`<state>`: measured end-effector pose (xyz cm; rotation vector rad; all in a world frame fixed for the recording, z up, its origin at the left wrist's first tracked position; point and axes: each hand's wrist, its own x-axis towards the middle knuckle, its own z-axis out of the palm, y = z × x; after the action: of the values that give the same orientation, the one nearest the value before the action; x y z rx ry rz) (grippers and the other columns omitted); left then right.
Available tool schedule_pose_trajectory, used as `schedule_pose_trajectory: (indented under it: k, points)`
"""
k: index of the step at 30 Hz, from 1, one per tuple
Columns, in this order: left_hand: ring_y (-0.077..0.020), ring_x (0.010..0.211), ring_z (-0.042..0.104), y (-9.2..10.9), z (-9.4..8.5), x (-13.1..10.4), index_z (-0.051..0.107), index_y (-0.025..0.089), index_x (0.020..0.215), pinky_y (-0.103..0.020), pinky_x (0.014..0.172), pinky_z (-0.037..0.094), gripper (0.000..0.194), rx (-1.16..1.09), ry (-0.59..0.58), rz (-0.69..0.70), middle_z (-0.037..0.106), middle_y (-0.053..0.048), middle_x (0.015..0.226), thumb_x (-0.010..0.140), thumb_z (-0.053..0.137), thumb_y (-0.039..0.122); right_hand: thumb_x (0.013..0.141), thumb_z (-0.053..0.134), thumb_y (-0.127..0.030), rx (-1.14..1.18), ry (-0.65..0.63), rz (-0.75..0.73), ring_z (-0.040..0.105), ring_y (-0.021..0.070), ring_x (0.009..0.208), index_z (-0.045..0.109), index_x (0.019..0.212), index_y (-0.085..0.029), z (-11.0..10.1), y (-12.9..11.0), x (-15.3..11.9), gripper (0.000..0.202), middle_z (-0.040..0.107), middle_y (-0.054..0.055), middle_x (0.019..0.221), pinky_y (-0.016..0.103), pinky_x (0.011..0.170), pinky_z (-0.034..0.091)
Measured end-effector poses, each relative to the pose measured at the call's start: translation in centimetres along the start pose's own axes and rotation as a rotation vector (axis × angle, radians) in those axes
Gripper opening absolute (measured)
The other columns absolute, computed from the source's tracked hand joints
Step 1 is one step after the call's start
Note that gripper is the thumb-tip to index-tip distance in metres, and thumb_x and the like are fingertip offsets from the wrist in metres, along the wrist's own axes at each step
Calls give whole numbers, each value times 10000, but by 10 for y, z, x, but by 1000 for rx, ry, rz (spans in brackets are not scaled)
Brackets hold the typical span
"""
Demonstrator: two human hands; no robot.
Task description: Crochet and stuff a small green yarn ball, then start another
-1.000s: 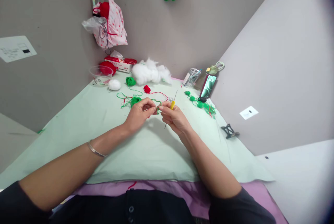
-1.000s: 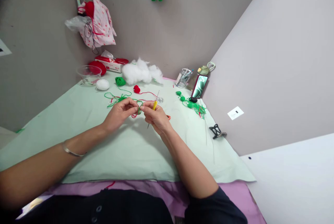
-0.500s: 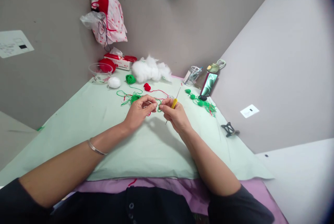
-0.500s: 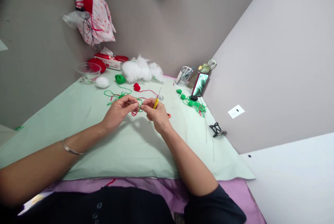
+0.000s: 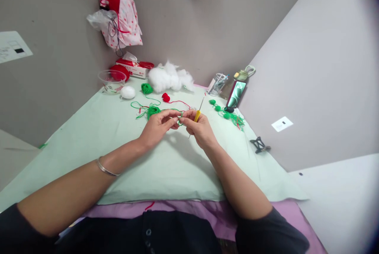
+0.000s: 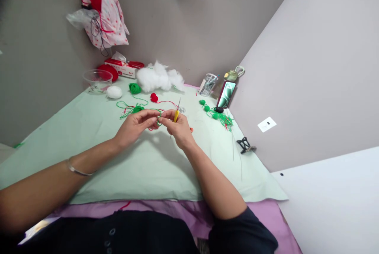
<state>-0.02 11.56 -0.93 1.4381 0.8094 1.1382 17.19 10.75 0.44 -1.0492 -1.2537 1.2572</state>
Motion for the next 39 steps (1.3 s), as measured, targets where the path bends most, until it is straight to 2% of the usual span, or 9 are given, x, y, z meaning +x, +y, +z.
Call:
schedule_pose_trajectory:
  k: [6, 17, 20, 25, 29, 33, 39]
  points:
    - [-143, 736, 670, 2, 0, 0, 651, 189, 863, -311, 761, 572, 183, 11, 24, 43, 657, -1, 838, 832, 715, 358, 681, 842, -322, 14, -16, 6, 275, 32, 456, 632, 791, -191, 1, -1, 0, 271, 508, -78, 621, 244, 438, 181]
    - [-166, 780, 681, 5, -2, 1, 581, 192, 784, -330, 778, 565, 79, 59, 26, -14, 640, 1, 801, 785, 656, 220, 694, 796, -303, 3, 31, -14, 261, 38, 449, 619, 780, -203, 0, -3, 0, 221, 492, -85, 598, 247, 436, 191]
    - [-183, 839, 705, 5, -1, 1, 621, 189, 857, -349, 798, 590, 101, 23, -2, -33, 664, -17, 896, 794, 654, 261, 701, 794, -309, -25, 48, -25, 275, 46, 456, 617, 779, -209, 0, -3, 0, 218, 474, -84, 595, 249, 441, 201]
    - [-187, 859, 707, 4, 1, 1, 695, 184, 996, -375, 821, 621, 294, -42, -46, -41, 702, -49, 1006, 841, 693, 434, 700, 785, -332, -97, 95, -81, 337, 62, 502, 622, 757, -206, 2, -4, -2, 213, 499, -64, 631, 247, 466, 246]
    - [-168, 787, 687, 3, 2, 1, 713, 184, 918, -344, 806, 598, 282, -39, 10, -39, 713, -30, 910, 764, 798, 406, 707, 768, -320, -147, 113, -115, 378, 66, 535, 632, 749, -205, 7, -6, -5, 183, 545, -47, 696, 246, 490, 282]
    - [-159, 743, 675, 3, 0, 2, 720, 178, 836, -331, 794, 582, 221, -42, 43, -54, 700, -11, 800, 757, 800, 368, 721, 762, -308, -158, 112, -120, 380, 63, 535, 631, 750, -203, 9, -7, -8, 171, 563, -45, 718, 250, 503, 295]
    - [-167, 736, 705, 8, -2, 3, 712, 171, 807, -352, 805, 598, 232, -81, -22, -135, 695, -5, 801, 744, 808, 373, 718, 778, -309, -91, 100, -64, 330, 56, 504, 635, 768, -204, 6, -4, -6, 184, 520, -60, 665, 252, 475, 250]
